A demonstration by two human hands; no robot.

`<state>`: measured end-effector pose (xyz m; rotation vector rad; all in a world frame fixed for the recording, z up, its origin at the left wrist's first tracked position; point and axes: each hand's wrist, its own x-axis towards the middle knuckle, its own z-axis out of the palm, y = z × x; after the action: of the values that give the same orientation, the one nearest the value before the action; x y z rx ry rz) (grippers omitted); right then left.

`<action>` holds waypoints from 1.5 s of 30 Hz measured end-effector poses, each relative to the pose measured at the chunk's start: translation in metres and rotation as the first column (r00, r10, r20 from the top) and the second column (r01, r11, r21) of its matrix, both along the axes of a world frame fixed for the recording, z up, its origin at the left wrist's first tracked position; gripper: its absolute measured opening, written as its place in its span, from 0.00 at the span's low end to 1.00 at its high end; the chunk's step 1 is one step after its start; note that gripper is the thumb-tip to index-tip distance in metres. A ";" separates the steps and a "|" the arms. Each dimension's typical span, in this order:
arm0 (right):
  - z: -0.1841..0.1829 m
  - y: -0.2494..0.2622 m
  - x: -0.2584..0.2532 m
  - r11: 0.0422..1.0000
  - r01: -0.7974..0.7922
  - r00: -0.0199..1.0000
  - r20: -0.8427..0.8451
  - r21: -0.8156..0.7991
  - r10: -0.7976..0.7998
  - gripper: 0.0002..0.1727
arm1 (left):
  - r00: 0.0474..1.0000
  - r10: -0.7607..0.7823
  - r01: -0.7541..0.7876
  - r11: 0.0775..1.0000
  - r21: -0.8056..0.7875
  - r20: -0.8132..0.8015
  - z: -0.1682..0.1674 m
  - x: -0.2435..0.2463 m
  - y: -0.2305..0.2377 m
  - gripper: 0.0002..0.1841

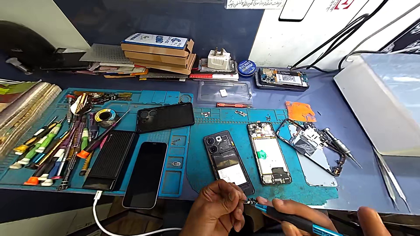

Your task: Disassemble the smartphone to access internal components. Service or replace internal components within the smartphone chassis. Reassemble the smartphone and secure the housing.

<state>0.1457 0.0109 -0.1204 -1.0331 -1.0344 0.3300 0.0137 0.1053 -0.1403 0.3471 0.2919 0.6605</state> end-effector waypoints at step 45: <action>-0.016 0.012 0.038 0.947 0.097 0.854 0.514 -0.305 0.078 0.39 | 0.559 0.775 0.634 -0.170 0.754 -0.295 -0.028 -0.032 0.008 0.21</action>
<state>0.1837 0.0232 -0.1361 -1.4733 -1.4970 0.2136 -0.0187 0.1132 -0.1682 2.5646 0.7254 0.6912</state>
